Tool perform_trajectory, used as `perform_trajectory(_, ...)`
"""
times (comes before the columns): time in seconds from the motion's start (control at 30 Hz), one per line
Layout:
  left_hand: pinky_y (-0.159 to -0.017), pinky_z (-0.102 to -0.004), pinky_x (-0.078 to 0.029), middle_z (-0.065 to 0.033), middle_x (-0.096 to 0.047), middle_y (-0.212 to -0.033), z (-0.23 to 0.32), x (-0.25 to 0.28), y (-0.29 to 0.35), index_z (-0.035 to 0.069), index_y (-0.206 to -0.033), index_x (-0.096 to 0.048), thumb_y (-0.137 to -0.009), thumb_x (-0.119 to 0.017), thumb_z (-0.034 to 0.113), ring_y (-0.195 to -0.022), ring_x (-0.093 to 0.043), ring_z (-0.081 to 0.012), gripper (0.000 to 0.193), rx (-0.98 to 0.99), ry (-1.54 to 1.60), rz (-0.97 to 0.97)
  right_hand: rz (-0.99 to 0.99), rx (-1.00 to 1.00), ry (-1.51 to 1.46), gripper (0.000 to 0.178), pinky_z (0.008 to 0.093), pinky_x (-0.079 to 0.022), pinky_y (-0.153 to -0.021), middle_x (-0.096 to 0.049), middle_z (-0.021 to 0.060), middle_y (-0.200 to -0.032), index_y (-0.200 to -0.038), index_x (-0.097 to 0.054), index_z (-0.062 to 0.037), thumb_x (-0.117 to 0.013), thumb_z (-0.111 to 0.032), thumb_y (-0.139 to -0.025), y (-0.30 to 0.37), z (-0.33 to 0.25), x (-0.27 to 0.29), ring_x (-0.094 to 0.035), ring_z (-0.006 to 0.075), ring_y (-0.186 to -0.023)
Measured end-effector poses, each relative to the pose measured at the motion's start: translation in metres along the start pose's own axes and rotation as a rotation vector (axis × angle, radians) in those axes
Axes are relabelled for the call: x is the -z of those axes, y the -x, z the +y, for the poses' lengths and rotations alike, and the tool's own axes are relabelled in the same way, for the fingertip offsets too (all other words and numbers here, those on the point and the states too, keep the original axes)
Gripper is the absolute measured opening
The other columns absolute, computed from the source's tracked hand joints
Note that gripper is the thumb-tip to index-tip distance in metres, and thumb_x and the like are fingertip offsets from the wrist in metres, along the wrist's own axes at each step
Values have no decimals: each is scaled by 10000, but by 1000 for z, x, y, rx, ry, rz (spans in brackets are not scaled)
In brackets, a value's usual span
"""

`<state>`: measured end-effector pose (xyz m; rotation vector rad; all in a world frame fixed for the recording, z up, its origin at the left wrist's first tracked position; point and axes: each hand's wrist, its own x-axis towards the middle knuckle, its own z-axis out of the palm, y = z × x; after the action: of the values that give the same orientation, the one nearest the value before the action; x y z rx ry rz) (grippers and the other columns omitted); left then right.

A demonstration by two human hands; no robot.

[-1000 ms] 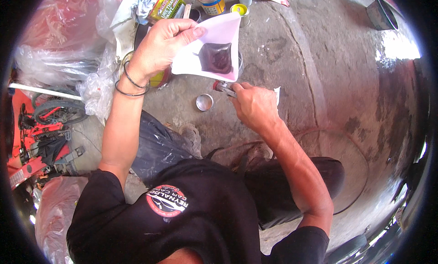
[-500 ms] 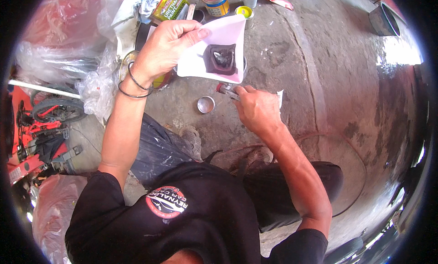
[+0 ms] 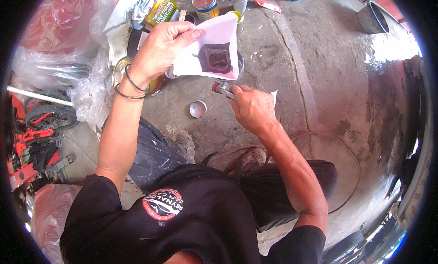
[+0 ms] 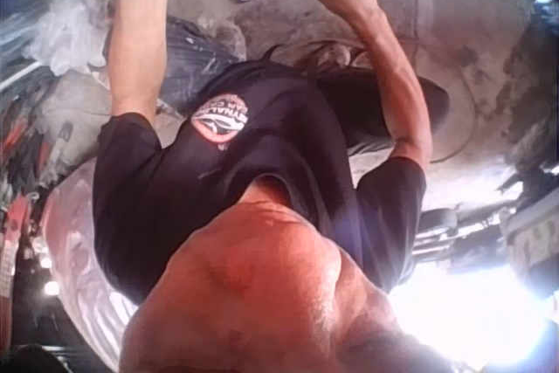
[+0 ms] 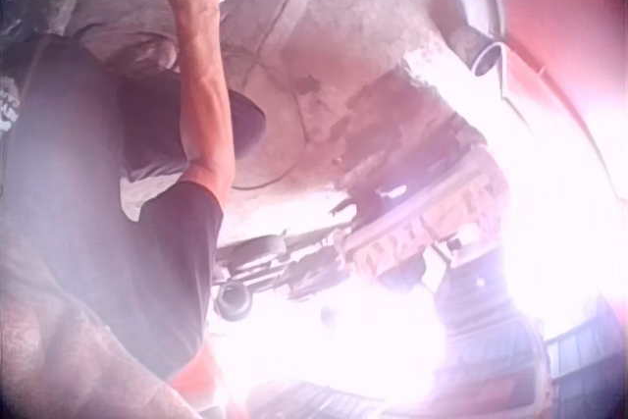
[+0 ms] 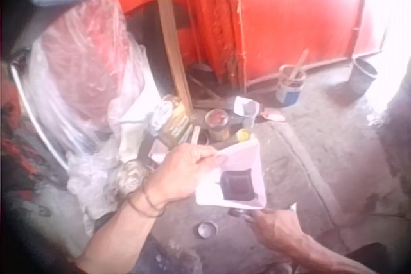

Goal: The person prepares paint by mixing liquids in a small metal container with a spatula, adding thinner from a can, and then filtering the mixture through a paper strainer into another cup.

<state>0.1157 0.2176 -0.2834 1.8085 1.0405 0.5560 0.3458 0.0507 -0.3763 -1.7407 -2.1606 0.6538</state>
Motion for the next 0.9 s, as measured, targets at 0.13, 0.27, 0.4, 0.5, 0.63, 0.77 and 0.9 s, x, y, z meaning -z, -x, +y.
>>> perform_trajectory(0.13,-634,-215,-438,106,-632,-814,5,0,-6,25,-1018,-785,-1115,-725,276,-752,-538,13,276,16,18,-17,-16,-61,26,280,517,-617,-784,-778,147,-1056,-1224,-735,-83,-738,-249,-998,-1,-1,5,-777,389,-932)
perform_trajectory(0.27,-680,-272,-482,58,-671,-866,19,-6,-7,-23,-1096,-778,-1113,-695,214,-777,-578,-35,252,-23,-3,-28,-158,-160,36,295,525,-626,-912,-781,146,-1249,-1289,-726,-124,-699,-225,-1012,2,7,2,-776,371,-1097)
perform_trajectory(0.4,-731,-269,-492,24,-687,-897,-8,1,-10,-38,-1147,-763,-1125,-679,183,-839,-588,-66,237,-72,-122,5,-271,-182,77,223,555,-624,-831,-777,134,-1114,-1146,-725,-108,-686,-226,-961,-4,6,0,-782,384,-1027)
perform_trajectory(0.5,-707,-235,-441,60,-641,-898,-20,8,-15,-33,-1055,-717,-1158,-644,218,-827,-526,-22,281,-63,-26,-5,-41,-93,13,197,541,-620,-769,-763,152,-950,-998,-726,-54,-754,-224,-903,-1,6,-4,-783,403,-917)
perform_trajectory(0.63,-713,-227,-431,68,-647,-909,-24,-1,-18,-8,-1048,-720,-1168,-638,254,-821,-512,-17,299,-46,68,-72,20,-143,-28,193,587,-584,-843,-762,142,-891,-995,-738,-56,-755,-216,-889,7,3,-8,-784,397,-904)
perform_trajectory(0.77,-721,-221,-425,74,-652,-929,-22,-5,-19,8,-1068,-730,-1174,-632,258,-822,-510,-15,289,-21,126,-62,35,-128,-1,168,598,-534,-911,-762,134,-869,-969,-752,-72,-754,-195,-856,4,2,-12,-776,389,-868)
perform_trajectory(0.9,-725,-217,-421,74,-652,-932,-24,-5,-19,3,-1077,-732,-1172,-637,259,-820,-505,-14,289,-37,155,-78,65,-120,4,149,566,-532,-894,-765,129,-876,-949,-753,-73,-742,-171,-837,6,0,-12,-771,381,-855)
